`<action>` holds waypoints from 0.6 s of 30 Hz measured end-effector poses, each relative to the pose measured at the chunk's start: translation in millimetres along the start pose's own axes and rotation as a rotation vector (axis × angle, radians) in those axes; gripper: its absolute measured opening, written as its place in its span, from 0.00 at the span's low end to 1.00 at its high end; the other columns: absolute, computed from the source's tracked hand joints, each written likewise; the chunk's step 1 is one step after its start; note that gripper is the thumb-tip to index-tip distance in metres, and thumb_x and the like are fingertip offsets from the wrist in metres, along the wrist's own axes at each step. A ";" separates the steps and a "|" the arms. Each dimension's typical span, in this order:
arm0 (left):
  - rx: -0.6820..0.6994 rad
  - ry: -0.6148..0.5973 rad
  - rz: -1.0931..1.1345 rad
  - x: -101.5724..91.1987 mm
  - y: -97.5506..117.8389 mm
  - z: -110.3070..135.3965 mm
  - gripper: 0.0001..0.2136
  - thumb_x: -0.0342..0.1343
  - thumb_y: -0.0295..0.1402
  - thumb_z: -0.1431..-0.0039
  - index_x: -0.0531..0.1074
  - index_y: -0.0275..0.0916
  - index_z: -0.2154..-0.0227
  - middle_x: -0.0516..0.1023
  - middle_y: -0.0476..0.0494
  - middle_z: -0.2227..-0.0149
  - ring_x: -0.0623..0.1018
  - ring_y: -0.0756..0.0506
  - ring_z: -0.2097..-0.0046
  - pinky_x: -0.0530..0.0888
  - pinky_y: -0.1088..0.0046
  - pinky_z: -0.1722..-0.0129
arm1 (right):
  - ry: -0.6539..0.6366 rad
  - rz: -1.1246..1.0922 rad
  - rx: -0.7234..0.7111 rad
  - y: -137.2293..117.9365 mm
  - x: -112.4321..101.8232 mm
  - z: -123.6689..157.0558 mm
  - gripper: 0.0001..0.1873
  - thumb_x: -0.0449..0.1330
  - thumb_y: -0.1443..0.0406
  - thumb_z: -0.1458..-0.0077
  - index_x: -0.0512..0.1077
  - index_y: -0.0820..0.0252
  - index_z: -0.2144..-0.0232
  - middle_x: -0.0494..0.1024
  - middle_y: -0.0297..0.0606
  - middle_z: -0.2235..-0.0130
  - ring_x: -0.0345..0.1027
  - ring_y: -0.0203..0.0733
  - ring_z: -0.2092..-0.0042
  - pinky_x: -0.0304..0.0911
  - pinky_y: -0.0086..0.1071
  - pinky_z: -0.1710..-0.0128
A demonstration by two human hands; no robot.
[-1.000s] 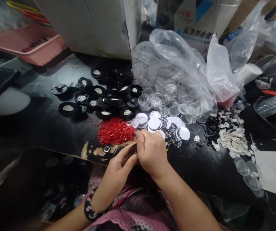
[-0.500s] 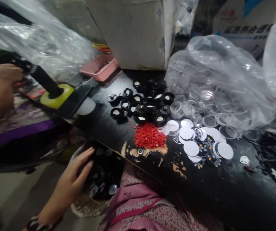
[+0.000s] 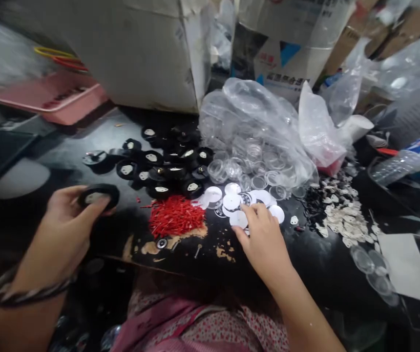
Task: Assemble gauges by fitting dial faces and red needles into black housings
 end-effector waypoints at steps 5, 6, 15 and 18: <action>-0.225 -0.034 0.399 35.3 -15.8 75.4 0.11 0.61 0.39 0.42 0.71 0.47 0.57 0.80 0.54 0.63 0.79 0.51 0.63 0.76 0.79 0.64 | -0.020 0.051 -0.003 12.3 24.4 -11.1 0.10 0.57 0.65 0.42 0.74 0.62 0.58 0.71 0.48 0.57 0.68 0.53 0.56 0.65 0.49 0.55; -0.302 -0.062 0.473 46.3 -21.4 86.5 0.13 0.64 0.38 0.45 0.72 0.46 0.57 0.80 0.52 0.62 0.79 0.50 0.62 0.77 0.79 0.64 | -0.009 -0.021 -0.008 9.3 22.2 -9.7 0.10 0.55 0.66 0.40 0.74 0.62 0.59 0.72 0.46 0.58 0.68 0.51 0.56 0.65 0.47 0.56; -0.656 -0.392 0.900 119.1 -27.7 123.2 0.19 0.49 0.46 0.34 0.72 0.44 0.48 0.77 0.40 0.46 0.76 0.39 0.45 0.74 0.58 0.46 | -0.135 -0.487 -0.278 -44.8 19.9 15.3 0.13 0.54 0.68 0.37 0.75 0.57 0.53 0.78 0.37 0.65 0.70 0.39 0.65 0.65 0.35 0.61; -0.626 -0.348 0.863 116.9 -30.6 125.5 0.16 0.53 0.44 0.37 0.75 0.42 0.52 0.80 0.41 0.51 0.78 0.40 0.47 0.74 0.59 0.46 | -0.199 -0.610 -0.181 -41.2 21.7 14.0 0.12 0.60 0.64 0.40 0.75 0.56 0.54 0.79 0.38 0.60 0.71 0.40 0.61 0.67 0.35 0.58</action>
Point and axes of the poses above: each hand's wrist, its own z-axis away from the middle knuckle, its own x-axis out of the palm, y = z × x, the point moved 6 cm from there along -z, towards the middle knuckle
